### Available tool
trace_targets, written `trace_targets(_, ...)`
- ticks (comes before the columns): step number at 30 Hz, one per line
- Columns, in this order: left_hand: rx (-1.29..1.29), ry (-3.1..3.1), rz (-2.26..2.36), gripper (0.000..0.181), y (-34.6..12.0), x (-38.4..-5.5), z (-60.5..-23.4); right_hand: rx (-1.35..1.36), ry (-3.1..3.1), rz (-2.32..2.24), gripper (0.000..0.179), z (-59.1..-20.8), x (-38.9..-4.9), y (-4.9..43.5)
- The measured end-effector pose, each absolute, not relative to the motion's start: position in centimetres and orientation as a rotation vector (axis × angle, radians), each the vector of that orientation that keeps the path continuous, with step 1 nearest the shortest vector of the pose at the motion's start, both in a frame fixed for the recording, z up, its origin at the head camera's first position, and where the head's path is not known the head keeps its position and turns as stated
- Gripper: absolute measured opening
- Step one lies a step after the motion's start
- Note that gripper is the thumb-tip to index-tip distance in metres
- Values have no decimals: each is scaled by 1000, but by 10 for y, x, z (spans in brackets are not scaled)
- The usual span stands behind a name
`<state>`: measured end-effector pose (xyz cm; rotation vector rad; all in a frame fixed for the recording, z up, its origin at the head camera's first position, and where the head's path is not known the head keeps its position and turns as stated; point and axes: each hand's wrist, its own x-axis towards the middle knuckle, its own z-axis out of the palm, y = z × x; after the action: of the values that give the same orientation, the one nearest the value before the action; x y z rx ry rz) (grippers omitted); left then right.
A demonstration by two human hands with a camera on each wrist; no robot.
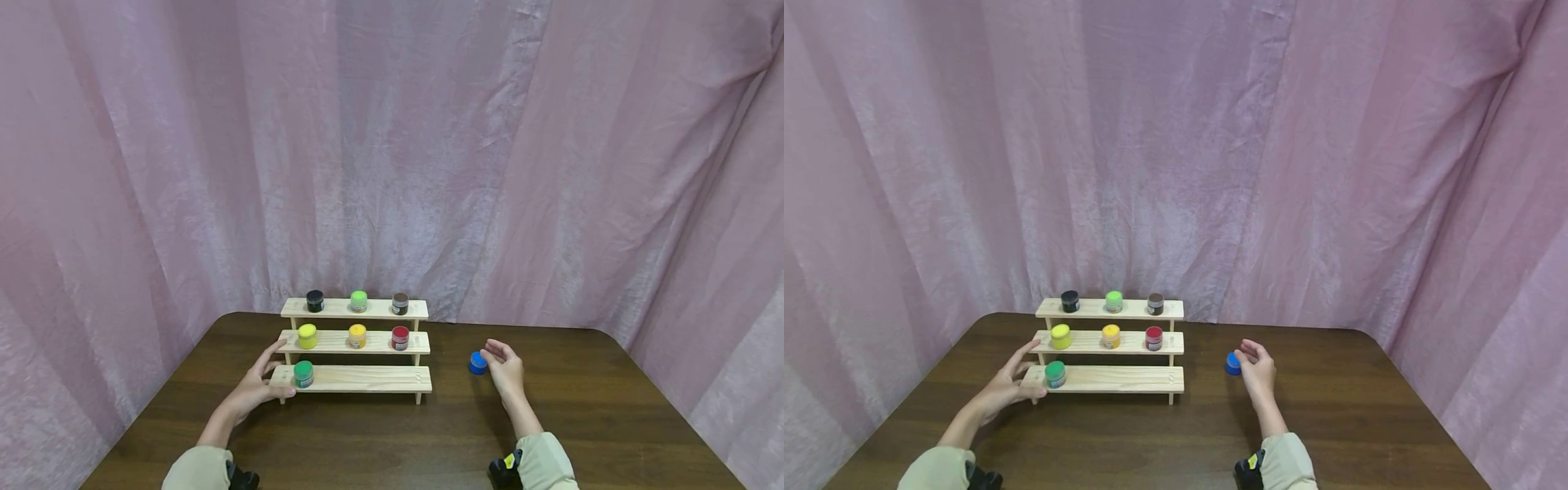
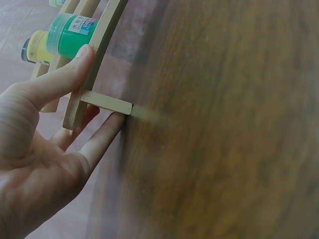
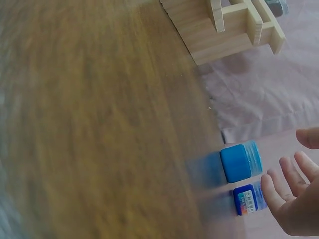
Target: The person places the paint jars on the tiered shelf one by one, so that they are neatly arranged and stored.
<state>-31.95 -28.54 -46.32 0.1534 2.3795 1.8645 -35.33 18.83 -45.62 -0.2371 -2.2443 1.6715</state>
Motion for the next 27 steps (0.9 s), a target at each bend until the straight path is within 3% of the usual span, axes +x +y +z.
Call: trace_targets(27,148,2385,1853,106,-287,-321,-466,-193,-2489,1770,50,-469,-359,195)
